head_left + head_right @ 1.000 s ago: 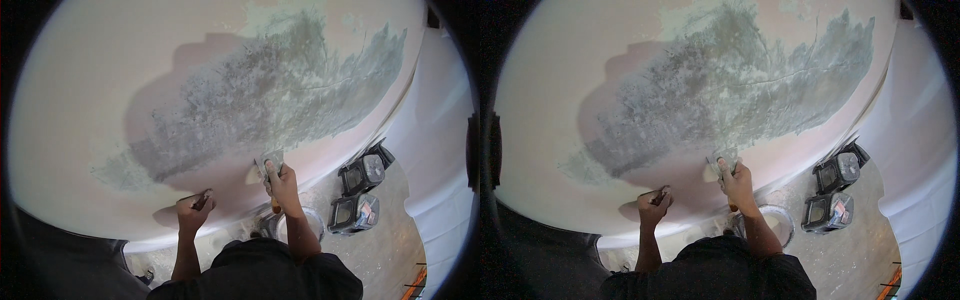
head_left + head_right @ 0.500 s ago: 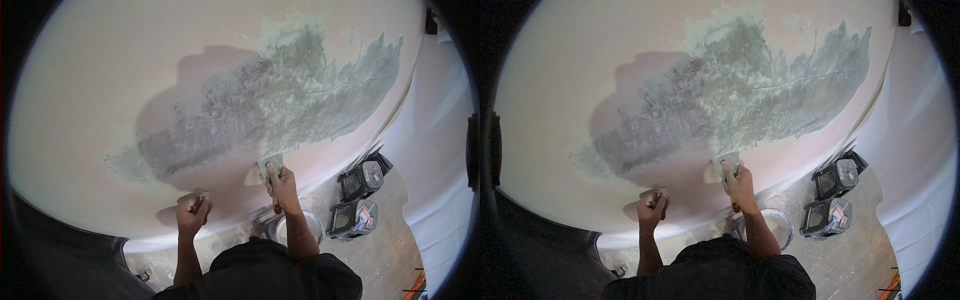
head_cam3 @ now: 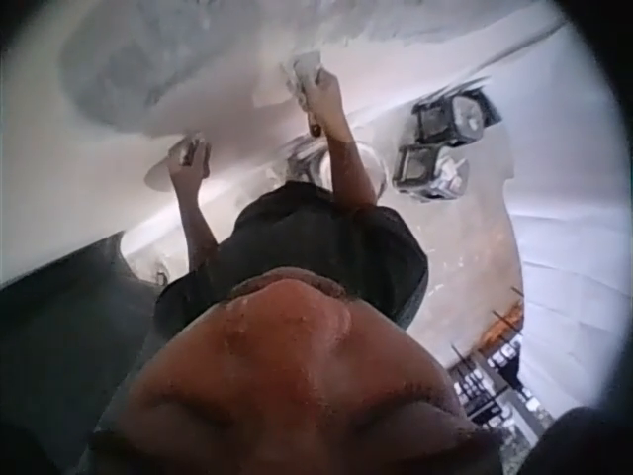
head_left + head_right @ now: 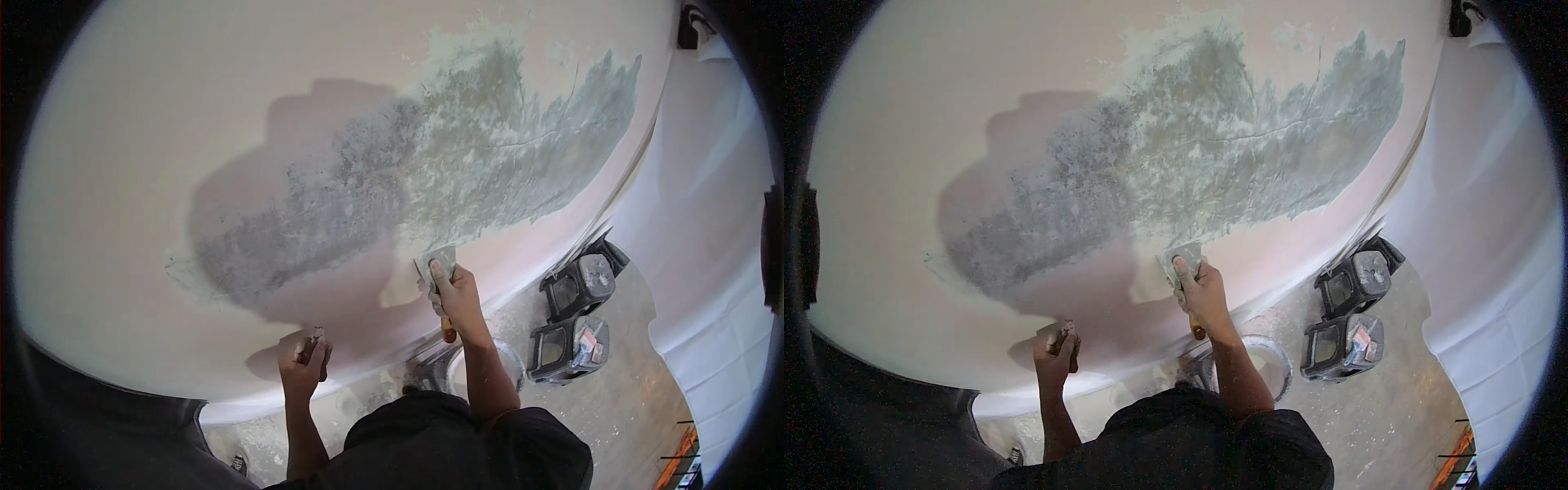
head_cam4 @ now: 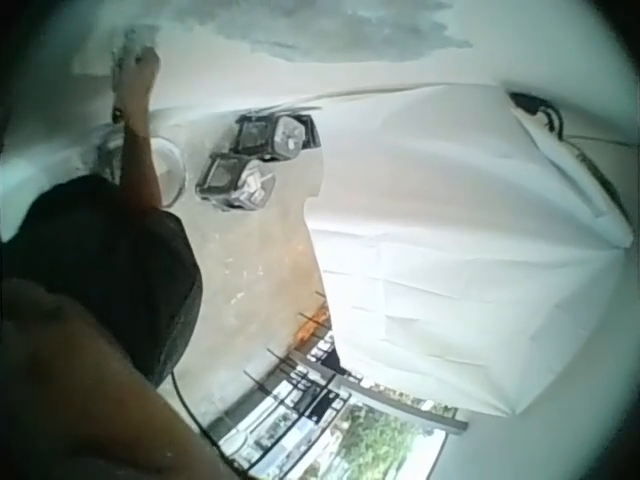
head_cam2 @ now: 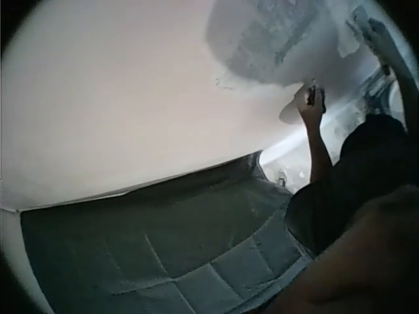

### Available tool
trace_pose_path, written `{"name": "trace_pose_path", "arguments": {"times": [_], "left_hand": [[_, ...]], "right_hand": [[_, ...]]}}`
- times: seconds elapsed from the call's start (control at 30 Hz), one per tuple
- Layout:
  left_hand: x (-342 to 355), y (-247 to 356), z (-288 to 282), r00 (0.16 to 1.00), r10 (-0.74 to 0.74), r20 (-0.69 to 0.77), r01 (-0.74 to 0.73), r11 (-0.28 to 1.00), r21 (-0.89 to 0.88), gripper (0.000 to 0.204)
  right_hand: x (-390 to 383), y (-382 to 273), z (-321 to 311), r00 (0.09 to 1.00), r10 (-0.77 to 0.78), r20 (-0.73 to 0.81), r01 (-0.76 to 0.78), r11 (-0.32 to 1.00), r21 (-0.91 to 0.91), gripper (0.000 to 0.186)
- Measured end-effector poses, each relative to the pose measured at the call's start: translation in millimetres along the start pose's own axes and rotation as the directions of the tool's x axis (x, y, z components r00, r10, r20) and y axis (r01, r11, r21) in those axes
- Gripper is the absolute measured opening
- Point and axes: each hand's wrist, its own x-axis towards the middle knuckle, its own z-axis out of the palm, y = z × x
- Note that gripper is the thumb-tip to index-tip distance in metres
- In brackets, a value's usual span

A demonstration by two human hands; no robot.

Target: Plastering or scraping a section of a wall with a putty knife.

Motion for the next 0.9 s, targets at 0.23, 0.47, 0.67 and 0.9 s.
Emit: {"name": "trace_pose_path", "arguments": {"times": [0.23,0.47,0.67,0.9], "left_hand": [[5.8,10.8,18.3,0.992,0.129,-0.007,-0.129,0.991,0.046,0.018],[18.1,-17.4,1.7,0.990,0.123,0.062,-0.126,0.991,0.048,0.012],[16.9,-16.7,-7.6,0.980,0.198,0.011,-0.195,0.955,0.223,0.011],[20.2,-19.2,-8.1,1.000,0.002,-0.004,-0.002,0.999,0.043,0.023]], "right_hand": [[-1.2,2.9,4.9,1.000,0.025,0.002,-0.025,0.998,0.065,0.039],[1.9,8.5,2.2,1.000,0.004,0.000,-0.004,1.000,0.028,0.038],[0.4,1.4,-1.4,0.999,0.031,0.020,-0.033,0.997,0.065,0.041],[3.7,-5.4,1.0,1.000,-0.018,-0.010,0.018,0.999,0.031,0.042]]}}
